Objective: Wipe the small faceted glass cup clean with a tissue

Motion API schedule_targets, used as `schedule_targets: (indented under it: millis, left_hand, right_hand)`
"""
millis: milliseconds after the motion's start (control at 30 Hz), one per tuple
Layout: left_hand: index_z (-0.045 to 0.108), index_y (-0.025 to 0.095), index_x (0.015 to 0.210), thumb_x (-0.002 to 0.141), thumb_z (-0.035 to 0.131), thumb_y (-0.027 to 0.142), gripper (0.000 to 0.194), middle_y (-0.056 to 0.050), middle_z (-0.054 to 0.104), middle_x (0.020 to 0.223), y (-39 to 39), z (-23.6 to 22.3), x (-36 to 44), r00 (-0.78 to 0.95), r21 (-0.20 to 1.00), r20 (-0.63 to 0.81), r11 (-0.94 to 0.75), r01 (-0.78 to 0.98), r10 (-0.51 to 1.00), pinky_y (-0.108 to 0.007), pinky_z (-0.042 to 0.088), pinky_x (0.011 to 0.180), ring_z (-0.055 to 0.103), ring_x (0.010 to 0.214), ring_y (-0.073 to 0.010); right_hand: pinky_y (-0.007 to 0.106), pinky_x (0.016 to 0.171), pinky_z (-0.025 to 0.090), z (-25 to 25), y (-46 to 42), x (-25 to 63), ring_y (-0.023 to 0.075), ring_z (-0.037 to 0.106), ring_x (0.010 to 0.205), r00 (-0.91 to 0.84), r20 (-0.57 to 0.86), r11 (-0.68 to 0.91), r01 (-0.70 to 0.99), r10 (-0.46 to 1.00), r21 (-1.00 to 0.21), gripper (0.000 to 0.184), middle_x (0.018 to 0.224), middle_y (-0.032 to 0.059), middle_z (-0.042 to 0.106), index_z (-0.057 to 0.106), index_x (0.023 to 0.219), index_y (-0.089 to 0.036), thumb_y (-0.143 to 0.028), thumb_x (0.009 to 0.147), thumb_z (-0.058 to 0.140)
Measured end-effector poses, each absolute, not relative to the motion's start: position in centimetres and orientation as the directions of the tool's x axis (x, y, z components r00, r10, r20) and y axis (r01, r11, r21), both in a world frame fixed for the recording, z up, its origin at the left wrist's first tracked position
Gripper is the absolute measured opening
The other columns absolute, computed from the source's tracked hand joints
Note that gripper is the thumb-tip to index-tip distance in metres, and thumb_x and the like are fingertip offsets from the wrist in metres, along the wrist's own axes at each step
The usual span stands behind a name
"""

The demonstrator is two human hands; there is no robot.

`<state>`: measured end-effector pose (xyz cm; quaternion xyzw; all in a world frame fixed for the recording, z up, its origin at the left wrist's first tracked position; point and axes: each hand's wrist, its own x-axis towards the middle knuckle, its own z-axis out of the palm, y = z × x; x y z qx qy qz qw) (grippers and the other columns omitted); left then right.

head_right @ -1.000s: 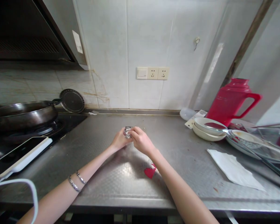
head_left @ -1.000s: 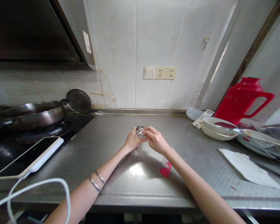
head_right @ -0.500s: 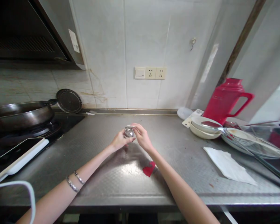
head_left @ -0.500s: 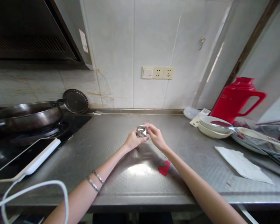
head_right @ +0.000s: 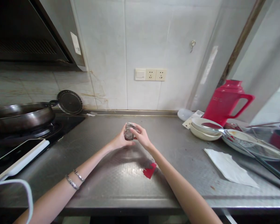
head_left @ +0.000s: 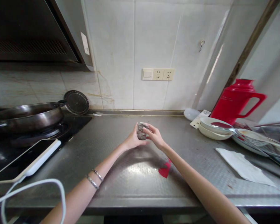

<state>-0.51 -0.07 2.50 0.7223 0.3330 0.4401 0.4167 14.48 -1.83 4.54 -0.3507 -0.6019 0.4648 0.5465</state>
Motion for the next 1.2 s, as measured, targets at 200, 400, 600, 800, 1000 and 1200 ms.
schedule_targets:
  millis: [200, 400, 600, 800, 1000, 1200]
  left_hand:
    - [0.008, 0.023, 0.146, 0.051, 0.086, 0.029, 0.123, -0.017, 0.047, 0.135, 2.0, 2.1, -0.3, 0.382, 0.849, 0.431, -0.511, 0.135, 0.817, -0.049, 0.035, 0.104, 0.052, 0.118, -0.0289]
    - [0.040, 0.019, 0.128, 0.052, 0.085, 0.024, 0.089, -0.012, 0.060, 0.119, 2.4, 1.2, -0.5, 0.267, 0.832, 0.482, -0.532, 0.158, 0.834, -0.043, 0.042, 0.098, 0.058, 0.109, -0.0263]
    - [0.044, 0.016, 0.123, 0.051, 0.085, 0.026, 0.083, -0.011, 0.064, 0.111, 1.5, 0.6, -0.6, 0.262, 0.852, 0.419, -0.476, 0.218, 0.870, -0.037, 0.047, 0.091, 0.062, 0.101, -0.0233]
    - [0.044, 0.016, 0.121, 0.049, 0.085, 0.029, 0.083, -0.009, 0.065, 0.108, 1.9, -0.3, -0.5, 0.211, 0.863, 0.402, -0.446, 0.236, 0.891, -0.036, 0.046, 0.091, 0.062, 0.099, -0.0219]
    - [0.046, 0.017, 0.118, 0.048, 0.085, 0.028, 0.081, -0.008, 0.065, 0.104, 2.3, -0.9, -0.5, 0.168, 0.871, 0.406, -0.436, 0.225, 0.898, -0.034, 0.047, 0.088, 0.062, 0.095, -0.0216]
    - [0.047, 0.019, 0.118, 0.047, 0.085, 0.029, 0.081, -0.006, 0.065, 0.102, 2.0, -0.6, -0.4, 0.168, 0.842, 0.450, -0.480, 0.248, 0.877, -0.033, 0.047, 0.086, 0.062, 0.095, -0.0214]
  right_hand:
    - [0.032, 0.064, 0.057, 4.8, -0.7, 14.7, 0.0203, 0.066, 0.086, -0.184, 0.178, 0.140, -0.202, 0.967, -0.969, 0.042, 0.103, 0.0045, 0.068, 0.061, 0.109, -0.024, -0.047, 0.075, 0.066]
    - [0.023, 0.048, 0.052, 4.8, 1.1, 14.9, 0.0177, 0.066, 0.075, -0.257, 0.108, 0.079, -0.118, 0.960, -0.990, 0.037, 0.104, 0.0043, 0.067, 0.064, 0.104, -0.024, -0.050, 0.078, 0.060]
    - [0.026, 0.058, 0.053, 3.6, 2.4, 16.0, 0.0156, 0.065, 0.066, -0.222, 0.166, 0.198, 0.132, 0.961, -0.971, 0.038, 0.086, 0.0040, 0.070, 0.069, 0.095, -0.019, -0.051, 0.080, 0.058]
    - [0.036, 0.082, 0.048, 3.4, 2.9, 17.6, 0.0227, 0.063, 0.090, -0.106, 0.658, 0.621, 0.468, 0.746, -0.629, 0.034, 0.092, 0.0094, 0.069, 0.070, 0.080, -0.019, -0.046, 0.085, 0.052]
    - [0.029, 0.072, 0.047, 4.3, 1.7, 16.6, 0.0182, 0.060, 0.080, -0.143, 0.773, 0.721, 0.495, 0.618, -0.485, 0.027, 0.085, 0.0074, 0.063, 0.065, 0.082, -0.019, -0.036, 0.091, 0.046]
    - [0.027, 0.070, 0.045, 4.3, 0.8, 15.3, 0.0170, 0.058, 0.077, -0.222, 0.772, 0.766, 0.445, 0.596, -0.463, 0.020, 0.081, 0.0056, 0.061, 0.061, 0.079, -0.019, -0.026, 0.091, 0.046]
